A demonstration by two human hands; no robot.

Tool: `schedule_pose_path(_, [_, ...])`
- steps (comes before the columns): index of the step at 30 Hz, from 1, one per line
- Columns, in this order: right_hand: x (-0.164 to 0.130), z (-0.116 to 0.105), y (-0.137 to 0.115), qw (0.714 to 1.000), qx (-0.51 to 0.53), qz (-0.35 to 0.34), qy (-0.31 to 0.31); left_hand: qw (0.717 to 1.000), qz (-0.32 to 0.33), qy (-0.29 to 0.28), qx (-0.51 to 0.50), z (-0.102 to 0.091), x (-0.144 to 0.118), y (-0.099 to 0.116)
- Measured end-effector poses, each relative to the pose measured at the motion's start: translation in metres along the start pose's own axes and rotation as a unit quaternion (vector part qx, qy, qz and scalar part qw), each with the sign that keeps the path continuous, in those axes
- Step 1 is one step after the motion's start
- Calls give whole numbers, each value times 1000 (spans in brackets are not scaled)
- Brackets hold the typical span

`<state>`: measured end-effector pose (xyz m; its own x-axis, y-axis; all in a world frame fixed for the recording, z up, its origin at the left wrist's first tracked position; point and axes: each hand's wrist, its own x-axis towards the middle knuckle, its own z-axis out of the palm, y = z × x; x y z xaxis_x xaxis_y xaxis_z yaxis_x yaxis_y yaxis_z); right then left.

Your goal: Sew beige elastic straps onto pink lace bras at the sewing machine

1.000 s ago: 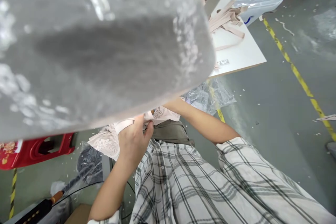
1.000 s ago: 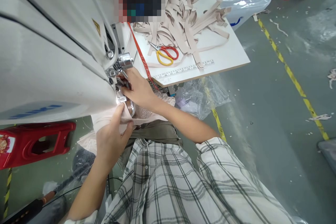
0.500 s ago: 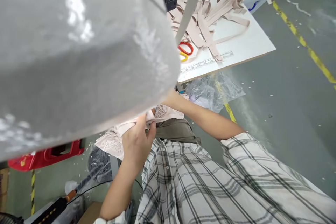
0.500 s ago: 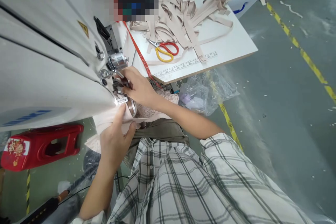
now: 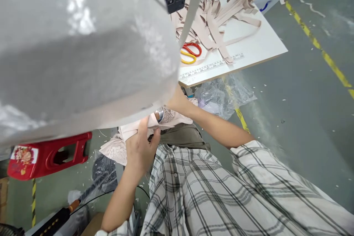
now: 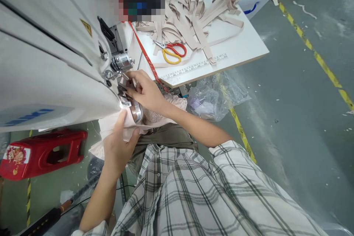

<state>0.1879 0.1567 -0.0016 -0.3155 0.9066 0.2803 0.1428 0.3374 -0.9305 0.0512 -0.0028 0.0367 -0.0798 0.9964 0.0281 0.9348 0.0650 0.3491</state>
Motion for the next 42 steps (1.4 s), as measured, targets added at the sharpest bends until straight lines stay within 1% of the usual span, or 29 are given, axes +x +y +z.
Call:
schedule_pose_path(2, [-9, -3, 1, 998, 49, 22, 18, 998, 10, 61, -12, 6, -2, -4])
schedule_pose_path(4, [-20, -8, 3, 993, 101, 53, 17, 993, 29, 107, -26, 13, -3, -6])
schedule_pose_path(7, [-43, -17, 0, 983, 151, 101, -25, 991, 50, 118, -31, 25, -8, -3])
schedule_pose_path(9, [-59, -23, -6, 981, 150, 115, -49, 990, 72, 123, -16, 35, -17, 4])
schedule_pose_path(12, [-83, -33, -18, 977, 139, 126, -102, 978, 157, 133, 13, 48, -38, 18])
schedule_pose_path(13, [-90, -37, -21, 973, 142, 140, -114, 974, 192, 122, 3, 49, -45, 22])
schedule_pose_path(14, [-96, -41, -23, 971, 147, 157, -103, 970, 221, 101, -24, 48, -50, 26])
schedule_pose_path(16, [-105, -49, -25, 971, 146, 187, -4, 955, 263, 67, -120, 39, -55, 31])
schedule_pose_path(17, [-108, -51, -25, 972, 131, 192, 41, 943, 282, 67, -165, 32, -55, 32])
schedule_pose_path(18, [-111, -53, -26, 975, 115, 184, 42, 934, 294, 77, -186, 25, -54, 33])
schedule_pose_path(19, [-112, -53, -28, 981, 103, 165, -16, 933, 299, 88, -180, 19, -51, 33])
schedule_pose_path(20, [-113, -52, -30, 978, 93, 137, -126, 938, 298, 87, -154, 14, -48, 33])
schedule_pose_path(21, [-113, -50, -32, 957, 82, 104, -258, 949, 287, 63, -118, 10, -44, 31])
schedule_pose_path(22, [-113, -47, -34, 924, 65, 73, -369, 964, 252, 23, -85, 9, -40, 29])
schedule_pose_path(23, [-113, -43, -34, 901, 33, 45, -430, 978, 198, -24, -64, 9, -35, 26])
schedule_pose_path(24, [-114, -39, -33, 898, -19, 21, -440, 987, 132, -69, -66, 12, -31, 22])
schedule_pose_path(25, [-114, -34, -30, 908, -85, 1, -410, 987, 64, -112, -95, 15, -26, 17])
schedule_pose_path(26, [-115, -29, -25, 920, -153, -24, -360, 976, -3, -153, -154, 20, -20, 11])
schedule_pose_path(27, [-116, -25, -19, 927, -210, -53, -305, 947, -65, -193, -247, 25, -15, 6])
schedule_pose_path(28, [-117, -21, -13, 929, -249, -81, -261, 898, -111, -230, -359, 31, -10, 0])
schedule_pose_path(29, [-119, -17, -7, 931, -265, -105, -230, 832, -145, -259, -468, 35, -6, -5])
schedule_pose_path(30, [-120, -15, -2, 933, -263, -123, -212, 770, -167, -276, -550, 40, -3, -10])
schedule_pose_path(31, [-121, -14, 1, 938, -252, -134, -198, 722, -183, -284, -604, 43, -1, -14])
schedule_pose_path(32, [-123, -14, 3, 945, -239, -136, -178, 696, -193, -280, -633, 44, 0, -16])
schedule_pose_path(33, [-123, -15, 3, 953, -229, -131, -147, 691, -194, -271, -642, 45, -1, -17])
schedule_pose_path(35, [-125, -17, -1, 967, -216, -112, -77, 713, -180, -244, -632, 42, -5, -17])
schedule_pose_path(37, [-126, -17, -6, 971, -211, -98, -48, 758, -160, -209, -596, 37, -9, -13])
schedule_pose_path(39, [-127, -14, -9, 972, -204, -86, -77, 807, -145, -181, -544, 31, -12, -9])
schedule_pose_path(42, [-128, -8, -10, 973, -202, -35, -107, 854, -131, -146, -482, 28, -13, -6])
